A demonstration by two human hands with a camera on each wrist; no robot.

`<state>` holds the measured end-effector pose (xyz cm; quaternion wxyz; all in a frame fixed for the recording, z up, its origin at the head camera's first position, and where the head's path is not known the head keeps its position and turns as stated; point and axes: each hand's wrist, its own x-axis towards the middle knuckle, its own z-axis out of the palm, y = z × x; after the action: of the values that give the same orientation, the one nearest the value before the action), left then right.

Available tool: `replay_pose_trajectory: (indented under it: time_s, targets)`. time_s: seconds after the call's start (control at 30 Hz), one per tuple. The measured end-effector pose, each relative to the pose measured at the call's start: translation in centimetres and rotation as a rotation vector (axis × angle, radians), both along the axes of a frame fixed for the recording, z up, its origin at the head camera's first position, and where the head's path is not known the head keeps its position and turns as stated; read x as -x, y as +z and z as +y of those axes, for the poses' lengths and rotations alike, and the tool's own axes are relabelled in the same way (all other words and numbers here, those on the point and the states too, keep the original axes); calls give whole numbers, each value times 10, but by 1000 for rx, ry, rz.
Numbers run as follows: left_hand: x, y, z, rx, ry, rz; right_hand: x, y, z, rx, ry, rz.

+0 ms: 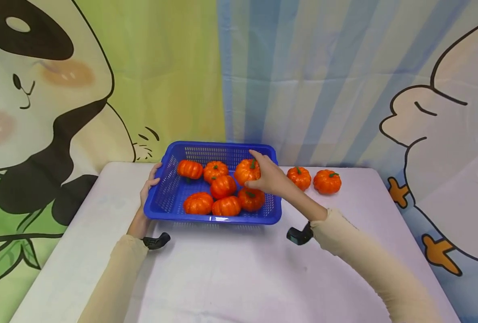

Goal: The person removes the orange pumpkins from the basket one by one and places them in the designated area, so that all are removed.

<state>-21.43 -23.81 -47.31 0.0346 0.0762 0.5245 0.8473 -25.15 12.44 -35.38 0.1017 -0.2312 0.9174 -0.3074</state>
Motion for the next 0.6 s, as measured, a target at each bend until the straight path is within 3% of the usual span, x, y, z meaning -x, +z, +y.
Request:
replay_pose_trajectory:
  time_s: [0.27,0.6]
  targets:
    - [-6,4,-2,-10,14,-36,-43,2,40,137,-122,-110]
    - [-5,3,1,24,16,-42,-74,3,75,203,-243,-99]
